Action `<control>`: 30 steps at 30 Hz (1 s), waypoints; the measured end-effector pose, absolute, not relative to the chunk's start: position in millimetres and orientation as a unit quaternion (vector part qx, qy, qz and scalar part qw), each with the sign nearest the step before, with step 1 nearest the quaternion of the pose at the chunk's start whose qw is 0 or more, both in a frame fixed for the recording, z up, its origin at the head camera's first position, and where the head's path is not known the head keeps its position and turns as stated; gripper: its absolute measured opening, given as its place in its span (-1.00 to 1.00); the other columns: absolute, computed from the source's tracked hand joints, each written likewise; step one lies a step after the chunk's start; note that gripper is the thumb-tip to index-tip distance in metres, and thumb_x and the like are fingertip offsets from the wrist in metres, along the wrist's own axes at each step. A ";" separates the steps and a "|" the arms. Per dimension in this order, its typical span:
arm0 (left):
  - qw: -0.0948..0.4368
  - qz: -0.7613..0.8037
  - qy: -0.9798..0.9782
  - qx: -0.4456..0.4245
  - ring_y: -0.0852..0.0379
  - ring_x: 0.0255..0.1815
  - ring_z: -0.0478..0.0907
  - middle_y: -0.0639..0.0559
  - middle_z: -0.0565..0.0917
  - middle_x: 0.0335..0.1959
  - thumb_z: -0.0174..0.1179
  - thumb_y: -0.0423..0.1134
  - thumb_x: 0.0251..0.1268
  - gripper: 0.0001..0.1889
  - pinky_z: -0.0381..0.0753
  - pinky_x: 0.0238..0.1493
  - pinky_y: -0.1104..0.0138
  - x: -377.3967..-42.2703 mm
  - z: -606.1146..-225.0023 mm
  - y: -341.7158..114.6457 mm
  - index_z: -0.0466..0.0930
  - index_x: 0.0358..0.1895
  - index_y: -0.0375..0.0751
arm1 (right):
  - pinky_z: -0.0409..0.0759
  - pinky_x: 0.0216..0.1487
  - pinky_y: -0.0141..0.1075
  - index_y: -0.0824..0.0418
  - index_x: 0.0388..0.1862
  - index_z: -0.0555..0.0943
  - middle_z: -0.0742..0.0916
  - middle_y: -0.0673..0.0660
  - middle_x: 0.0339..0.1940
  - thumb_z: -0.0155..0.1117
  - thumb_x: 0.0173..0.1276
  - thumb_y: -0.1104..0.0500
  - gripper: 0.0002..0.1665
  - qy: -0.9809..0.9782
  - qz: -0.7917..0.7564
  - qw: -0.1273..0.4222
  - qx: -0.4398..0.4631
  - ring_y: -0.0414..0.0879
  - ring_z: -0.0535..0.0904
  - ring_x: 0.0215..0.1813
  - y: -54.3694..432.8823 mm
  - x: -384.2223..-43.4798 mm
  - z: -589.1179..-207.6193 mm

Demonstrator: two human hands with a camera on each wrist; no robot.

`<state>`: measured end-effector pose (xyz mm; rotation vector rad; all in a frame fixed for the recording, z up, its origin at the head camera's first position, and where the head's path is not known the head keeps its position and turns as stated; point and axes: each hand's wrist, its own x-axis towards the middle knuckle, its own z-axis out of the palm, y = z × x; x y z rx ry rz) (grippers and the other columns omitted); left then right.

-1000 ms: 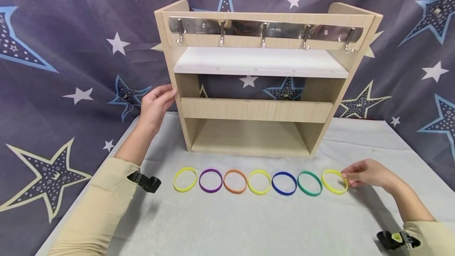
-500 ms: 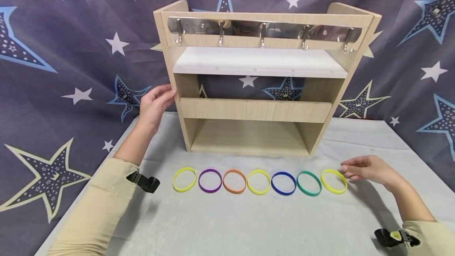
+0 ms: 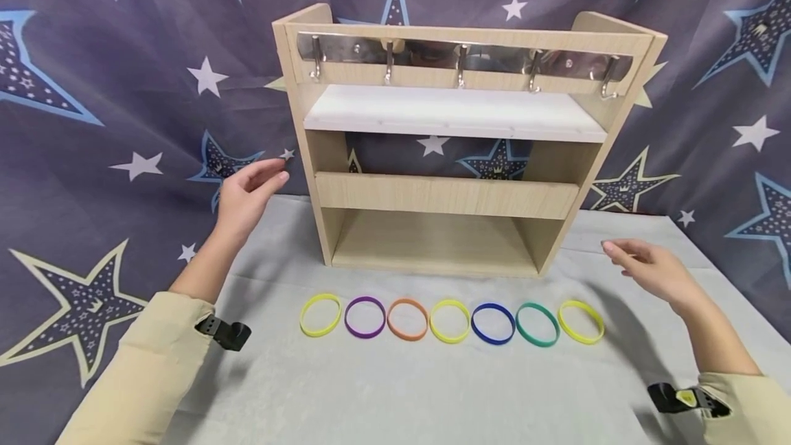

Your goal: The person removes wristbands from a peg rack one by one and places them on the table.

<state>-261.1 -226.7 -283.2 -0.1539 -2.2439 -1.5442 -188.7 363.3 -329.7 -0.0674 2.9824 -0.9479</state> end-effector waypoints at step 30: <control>0.142 -0.070 -0.983 -0.094 -0.36 0.57 -0.27 -0.12 -0.23 0.60 -0.14 0.54 0.17 -0.02 -0.30 0.50 -0.31 -234.4 -238.3 -253.2 -0.22 0.55 0.14 | -0.32 0.38 0.52 0.14 0.58 -0.20 -0.15 0.37 0.57 -0.07 0.40 -0.35 0.03 0.983 -0.128 -0.132 -0.029 0.42 -0.37 0.55 342.5 -203.1 -248.0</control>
